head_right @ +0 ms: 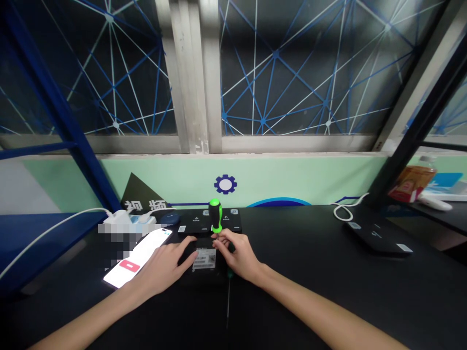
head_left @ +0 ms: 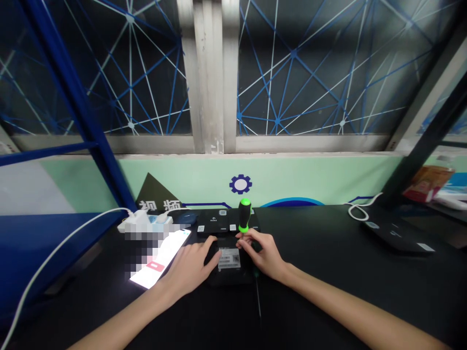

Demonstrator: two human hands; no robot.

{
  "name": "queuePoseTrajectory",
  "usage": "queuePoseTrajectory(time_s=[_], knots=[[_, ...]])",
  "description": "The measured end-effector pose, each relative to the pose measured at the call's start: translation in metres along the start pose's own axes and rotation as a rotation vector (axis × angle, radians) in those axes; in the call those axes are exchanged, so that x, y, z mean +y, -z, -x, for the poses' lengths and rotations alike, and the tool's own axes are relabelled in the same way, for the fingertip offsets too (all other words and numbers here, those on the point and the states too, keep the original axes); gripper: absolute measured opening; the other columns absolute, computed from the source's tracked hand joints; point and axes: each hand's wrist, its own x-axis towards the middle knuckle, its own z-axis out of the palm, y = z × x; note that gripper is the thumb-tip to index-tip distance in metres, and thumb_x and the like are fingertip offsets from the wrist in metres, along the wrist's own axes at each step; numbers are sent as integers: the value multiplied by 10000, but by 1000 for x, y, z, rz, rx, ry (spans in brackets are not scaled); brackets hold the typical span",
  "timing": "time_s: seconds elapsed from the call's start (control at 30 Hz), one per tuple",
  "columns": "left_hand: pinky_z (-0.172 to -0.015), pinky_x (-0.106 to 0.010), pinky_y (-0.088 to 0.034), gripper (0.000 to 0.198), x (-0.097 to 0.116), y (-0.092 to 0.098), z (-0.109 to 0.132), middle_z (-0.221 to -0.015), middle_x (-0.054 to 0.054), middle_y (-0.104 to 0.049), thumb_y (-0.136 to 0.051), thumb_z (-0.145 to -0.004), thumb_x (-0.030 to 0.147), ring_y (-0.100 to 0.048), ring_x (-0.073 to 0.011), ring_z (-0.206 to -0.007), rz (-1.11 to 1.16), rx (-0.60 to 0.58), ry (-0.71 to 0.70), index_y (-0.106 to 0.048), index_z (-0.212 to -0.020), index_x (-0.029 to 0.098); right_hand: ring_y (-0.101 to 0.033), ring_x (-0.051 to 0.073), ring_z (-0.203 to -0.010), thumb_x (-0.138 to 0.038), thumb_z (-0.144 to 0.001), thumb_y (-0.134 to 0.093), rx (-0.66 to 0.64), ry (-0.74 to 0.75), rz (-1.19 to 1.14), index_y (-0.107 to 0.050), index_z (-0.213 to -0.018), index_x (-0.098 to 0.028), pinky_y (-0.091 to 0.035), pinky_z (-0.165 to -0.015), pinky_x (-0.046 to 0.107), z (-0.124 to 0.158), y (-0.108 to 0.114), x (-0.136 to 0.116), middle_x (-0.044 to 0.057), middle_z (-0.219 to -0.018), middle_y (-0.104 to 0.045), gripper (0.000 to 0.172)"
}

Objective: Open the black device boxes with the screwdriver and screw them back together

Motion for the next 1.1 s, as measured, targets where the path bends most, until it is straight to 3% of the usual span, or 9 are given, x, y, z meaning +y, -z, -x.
queuePoseTrajectory(time_s=[0.23,0.47,0.73,0.83,1.0,1.1], knots=[[-698,-373,-486,494,-1,-2,1,-894,-85,-743,-289,-1024,518,-710,-297,-794,6,-2,8,-516,-1341,214,-629,144,-620,-303,-942,-631,65,-29,22,-657,-943,-186,-537,-652,258,0,0,2,26,-755,-687,120],[-695,-369,-485,498,-1,0,1,-877,-82,-742,-283,-1026,528,-712,-298,-774,8,6,1,-523,-1324,210,-711,175,-753,-290,-1008,-514,5,1,-18,-648,-1078,-192,-565,-743,282,1,5,-3,56,-845,-748,180],[-689,-352,-481,470,-1,0,0,-873,-78,-742,-294,-1029,514,-712,-299,-780,16,-2,-1,-514,-1326,223,-658,165,-636,-349,-920,-666,77,-40,5,-662,-856,-198,-546,-633,275,-3,0,3,51,-805,-729,164],[-691,-353,-479,461,-1,-1,1,-883,-76,-742,-301,-1029,512,-711,-298,-779,9,-1,-1,-513,-1324,227,-650,162,-627,-349,-933,-644,81,-48,2,-662,-907,-195,-550,-632,275,-2,0,1,41,-776,-713,157],[-686,-367,-482,486,0,0,0,-869,-82,-738,-288,-1029,516,-708,-301,-763,-1,-7,-3,-511,-1329,205,-713,173,-741,-295,-990,-543,-5,-7,-50,-622,-1060,-192,-581,-768,302,0,3,-3,56,-842,-744,147],[-687,-369,-485,487,1,1,0,-871,-85,-738,-283,-1028,514,-708,-300,-765,-5,-13,0,-509,-1332,208,-711,168,-713,-294,-979,-567,-3,-9,-38,-617,-1070,-195,-584,-738,292,0,2,-1,52,-825,-742,144]])
